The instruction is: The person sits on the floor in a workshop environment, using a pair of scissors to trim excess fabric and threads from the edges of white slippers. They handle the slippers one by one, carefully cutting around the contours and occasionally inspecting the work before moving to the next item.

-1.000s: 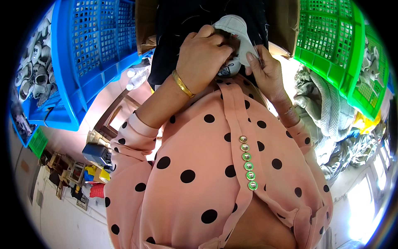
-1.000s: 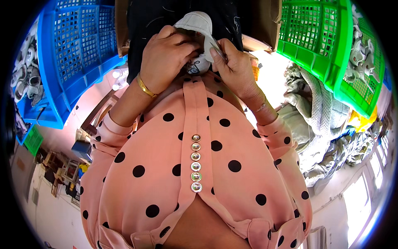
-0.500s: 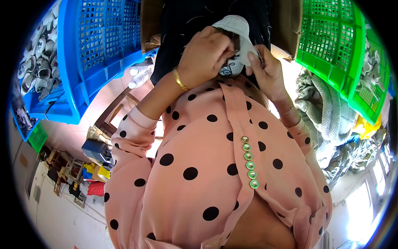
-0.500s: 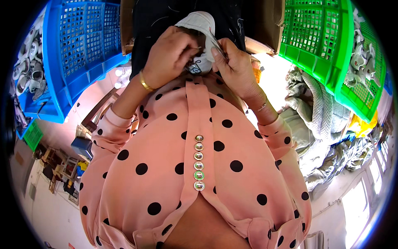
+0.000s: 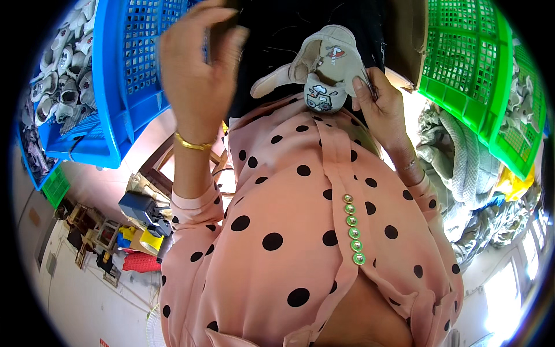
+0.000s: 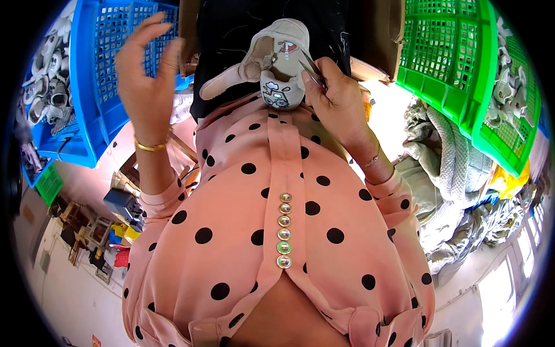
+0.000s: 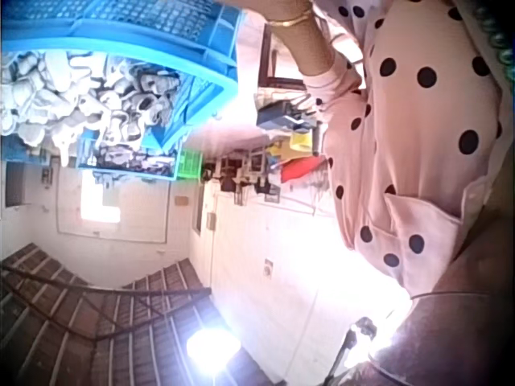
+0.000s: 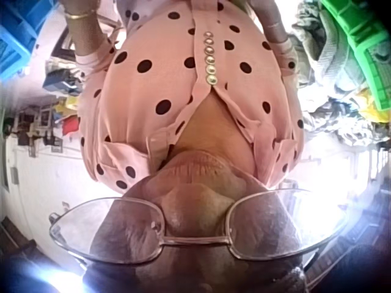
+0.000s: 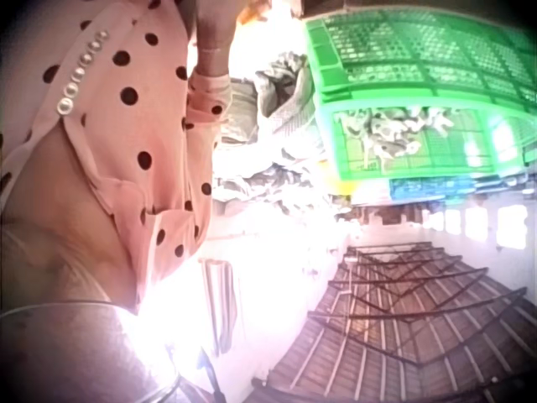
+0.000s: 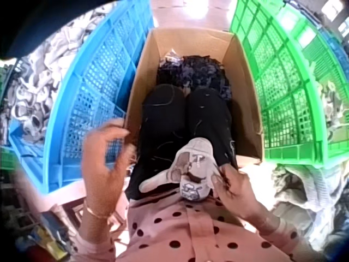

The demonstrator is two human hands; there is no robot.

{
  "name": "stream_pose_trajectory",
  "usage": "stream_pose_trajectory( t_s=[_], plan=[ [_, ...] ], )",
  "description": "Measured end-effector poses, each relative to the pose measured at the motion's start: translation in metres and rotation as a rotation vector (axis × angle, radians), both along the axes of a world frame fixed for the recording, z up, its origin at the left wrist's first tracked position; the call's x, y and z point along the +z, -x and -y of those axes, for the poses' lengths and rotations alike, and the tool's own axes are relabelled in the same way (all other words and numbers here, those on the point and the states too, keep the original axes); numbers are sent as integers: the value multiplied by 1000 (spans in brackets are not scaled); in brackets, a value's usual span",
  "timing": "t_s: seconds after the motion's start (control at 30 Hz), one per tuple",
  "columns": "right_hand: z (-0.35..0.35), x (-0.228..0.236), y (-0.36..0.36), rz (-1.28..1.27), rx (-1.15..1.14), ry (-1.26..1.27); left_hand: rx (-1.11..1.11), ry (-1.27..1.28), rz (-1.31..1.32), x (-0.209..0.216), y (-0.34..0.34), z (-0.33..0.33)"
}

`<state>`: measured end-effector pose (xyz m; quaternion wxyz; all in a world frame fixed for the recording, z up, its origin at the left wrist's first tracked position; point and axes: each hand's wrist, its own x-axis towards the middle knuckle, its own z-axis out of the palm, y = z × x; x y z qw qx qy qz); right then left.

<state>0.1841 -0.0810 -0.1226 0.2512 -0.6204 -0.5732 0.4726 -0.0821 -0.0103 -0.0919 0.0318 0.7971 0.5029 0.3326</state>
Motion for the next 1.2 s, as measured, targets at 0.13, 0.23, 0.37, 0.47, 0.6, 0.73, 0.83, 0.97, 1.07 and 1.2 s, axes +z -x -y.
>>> stream_pose_trajectory(
  t_s=[0.13,0.23,0.37,0.47,0.6,0.73,0.83,0.97,1.07,1.2],
  plan=[
    [0,-2,2,74,21,-64,-185,211,-126,-11,-32,20],
    [-2,-4,2,113,65,-125,-154,262,-189,-34,-36,28],
    [-11,2,3,322,194,-224,-186,209,-196,-48,-32,28],
    [-23,15,8,410,238,-340,-167,228,-84,-57,-29,28],
    [-44,39,12,619,377,-549,-101,224,18,-65,-33,36],
    [-64,55,24,811,729,-660,-41,218,49,-70,-35,47],
    [-68,54,32,871,944,-677,1,227,87,-73,-36,52],
    [-67,53,42,919,1094,-655,23,213,56,-70,-38,52],
    [-66,53,48,1003,1162,-636,26,175,26,-76,-37,51],
    [-66,44,46,1008,1098,-704,26,166,26,-79,-37,49]
  ],
)
